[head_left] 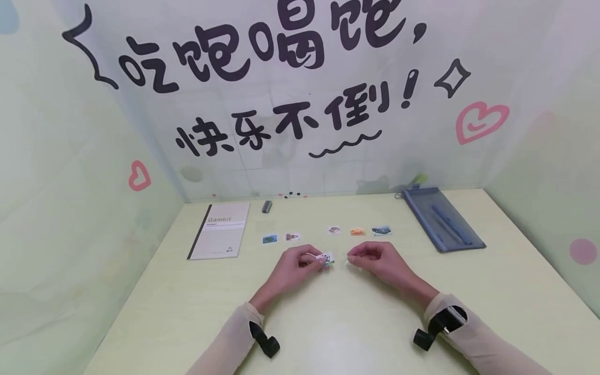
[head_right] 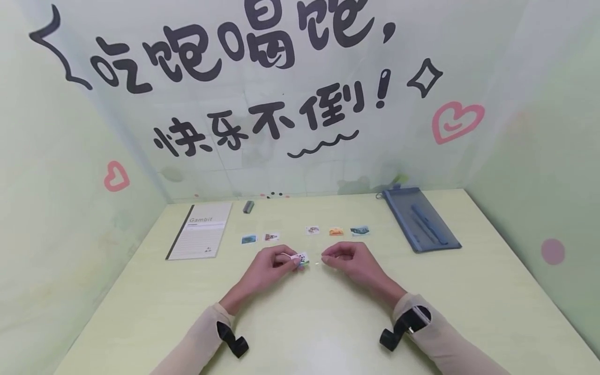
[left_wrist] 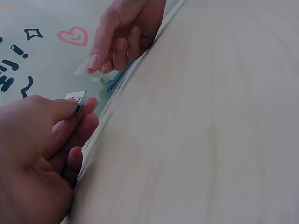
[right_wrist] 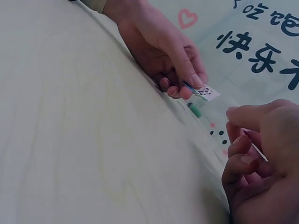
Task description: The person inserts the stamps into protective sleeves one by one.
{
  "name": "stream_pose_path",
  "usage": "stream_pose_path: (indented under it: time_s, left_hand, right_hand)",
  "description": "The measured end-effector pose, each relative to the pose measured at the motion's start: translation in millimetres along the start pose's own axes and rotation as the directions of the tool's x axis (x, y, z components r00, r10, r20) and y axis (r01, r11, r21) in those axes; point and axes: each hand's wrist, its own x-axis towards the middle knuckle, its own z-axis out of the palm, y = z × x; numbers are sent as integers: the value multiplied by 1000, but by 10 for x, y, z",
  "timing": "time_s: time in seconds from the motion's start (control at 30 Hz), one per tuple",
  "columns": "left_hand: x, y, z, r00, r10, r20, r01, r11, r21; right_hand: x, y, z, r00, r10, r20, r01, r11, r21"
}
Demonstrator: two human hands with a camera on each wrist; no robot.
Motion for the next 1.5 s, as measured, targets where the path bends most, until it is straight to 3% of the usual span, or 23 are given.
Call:
stream_pose_path:
  time_s: [0.13,0.3,0.63,1.5]
  left_hand:
    - [20,-30,-14,1000,-17,10,17,999,-51]
    - [38,-28,-49,999,-35,8,35,995,-88]
    - [42,-8,-46,1000,-20,22,22,994,-107]
    - [40,-48,15,999,1,39,5,992,-129]
  right_hand:
    - [25,42,47,999,-45,-9,44,999,-22]
    - [55,79,54,999,-45,-23,44,998,-45]
    - [67,95,45,1000,-2,-20,2,1000,-11]
    - [44,89,61,1000,9,21,-10,1000,19]
